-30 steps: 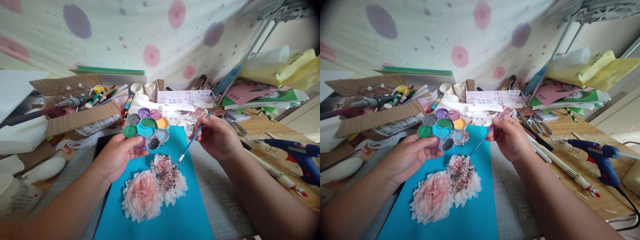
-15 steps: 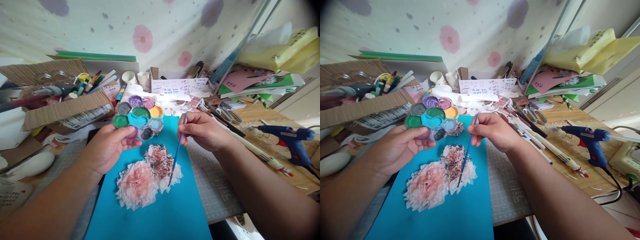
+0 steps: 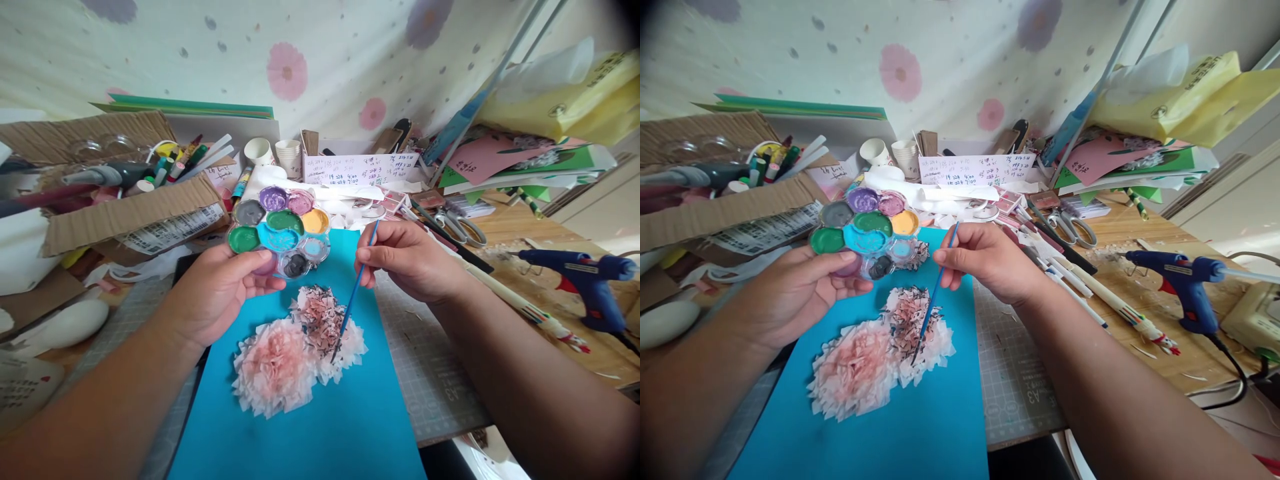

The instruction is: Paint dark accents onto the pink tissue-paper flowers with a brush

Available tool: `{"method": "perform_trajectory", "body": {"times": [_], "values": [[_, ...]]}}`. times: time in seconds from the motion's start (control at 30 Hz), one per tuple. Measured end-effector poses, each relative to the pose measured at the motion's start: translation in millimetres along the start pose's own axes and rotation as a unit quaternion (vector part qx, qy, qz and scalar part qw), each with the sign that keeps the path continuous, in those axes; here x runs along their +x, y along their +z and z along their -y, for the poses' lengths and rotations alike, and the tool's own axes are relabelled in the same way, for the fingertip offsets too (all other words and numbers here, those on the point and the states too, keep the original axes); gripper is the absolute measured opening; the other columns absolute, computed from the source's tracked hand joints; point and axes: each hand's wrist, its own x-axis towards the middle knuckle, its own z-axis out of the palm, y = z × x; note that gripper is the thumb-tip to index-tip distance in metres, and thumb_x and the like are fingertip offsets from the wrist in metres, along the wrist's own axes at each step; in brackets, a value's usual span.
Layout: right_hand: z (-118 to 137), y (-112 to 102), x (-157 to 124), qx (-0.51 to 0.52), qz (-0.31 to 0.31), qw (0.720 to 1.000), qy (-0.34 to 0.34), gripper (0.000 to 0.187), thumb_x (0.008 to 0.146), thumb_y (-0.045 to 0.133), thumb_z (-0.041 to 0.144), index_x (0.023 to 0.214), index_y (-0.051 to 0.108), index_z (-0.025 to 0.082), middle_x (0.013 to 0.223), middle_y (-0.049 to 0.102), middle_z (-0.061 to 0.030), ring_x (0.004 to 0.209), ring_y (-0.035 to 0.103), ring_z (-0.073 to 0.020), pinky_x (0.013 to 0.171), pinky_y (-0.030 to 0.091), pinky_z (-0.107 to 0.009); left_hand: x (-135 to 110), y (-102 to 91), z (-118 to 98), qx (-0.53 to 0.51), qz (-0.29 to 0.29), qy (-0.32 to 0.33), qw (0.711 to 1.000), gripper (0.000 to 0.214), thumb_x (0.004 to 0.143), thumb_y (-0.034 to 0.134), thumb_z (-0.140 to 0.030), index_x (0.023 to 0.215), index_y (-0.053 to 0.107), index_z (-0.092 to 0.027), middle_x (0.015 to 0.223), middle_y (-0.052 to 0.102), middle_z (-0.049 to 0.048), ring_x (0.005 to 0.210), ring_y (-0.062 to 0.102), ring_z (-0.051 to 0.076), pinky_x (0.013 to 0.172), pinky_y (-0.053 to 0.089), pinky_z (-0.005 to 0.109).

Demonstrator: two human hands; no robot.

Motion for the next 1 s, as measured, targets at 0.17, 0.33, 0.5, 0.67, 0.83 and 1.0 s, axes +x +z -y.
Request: {"method": "perform_trajectory", "body": {"times": [0.17,0.33,0.5,0.67,0.83,1.0], "values": [[1.6,0.9,-1.2,-0.018,0.015,1.0,-0.01,0.022,0.077,0.081,0.031,0.067,0.069,0.017,0.055,0.073,0.0003,0.046,0.065,-0.0111,0.049,0.054,-0.022,-1.3,0.2,-0.8,0.001,0.0,-0.003,1.0,0.008,0.073,0.08,-0.022,0.077,0.073,-0.018,0.072,0.072,-0.0006,0.066,0.068,0.019,0.064,0.059,0.035],[2.3,1.5,-2.1,-0.016,-0.002,0.999,-0.03,0.023,0.076,0.083,0.033,0.067,0.069,0.017,0.055,0.073,0.0003,0.046,0.065,-0.0111,0.048,0.054,-0.022,-1.8,0.9,-1.9,-0.001,0.0,-0.003,1.0,0.008,0.074,0.079,-0.022,0.076,0.073,-0.018,0.071,0.071,-0.0006,0.067,0.067,0.019,0.065,0.059,0.036],[3.1,0.7,-2.6,-0.037,0.019,0.999,-0.033,0.021,0.078,0.081,0.031,0.067,0.07,0.017,0.056,0.072,-0.0003,0.048,0.066,-0.0113,0.05,0.054,-0.022,-1.9,2.1,-2.9,-0.002,-0.001,-0.004,1.0,0.009,0.071,0.081,-0.022,0.074,0.073,-0.019,0.069,0.07,-0.0009,0.066,0.066,0.019,0.064,0.058,0.036],[3.4,-1.2,-2.3,-0.025,0.005,0.999,-0.032,0.023,0.078,0.082,0.033,0.067,0.068,0.018,0.056,0.072,0.0002,0.047,0.064,-0.0106,0.049,0.053,-0.022,-1.8,2.4,-2.9,-0.002,-0.002,-0.002,1.0,0.009,0.072,0.08,-0.022,0.075,0.073,-0.019,0.068,0.07,-0.0008,0.066,0.066,0.019,0.064,0.057,0.036],[3.3,-2.8,-1.6,-0.034,0.004,0.999,-0.03,0.024,0.076,0.082,0.035,0.066,0.068,0.018,0.055,0.072,0.0004,0.046,0.064,-0.0111,0.049,0.053,-0.023,0.0,1.2,-0.5,-0.003,0.003,0.003,1.0,0.008,0.072,0.081,-0.022,0.073,0.073,-0.019,0.069,0.071,-0.0012,0.067,0.067,0.019,0.064,0.059,0.035],[3.2,-3.4,-2.2,-0.03,0.002,0.999,-0.04,0.022,0.078,0.081,0.034,0.068,0.069,0.018,0.057,0.072,0.0006,0.048,0.065,-0.0114,0.05,0.054,-0.023,0.0,0.8,-0.8,-0.001,0.002,0.002,1.0,0.008,0.072,0.08,-0.022,0.074,0.074,-0.019,0.069,0.071,-0.0008,0.066,0.067,0.019,0.064,0.059,0.035]]}}
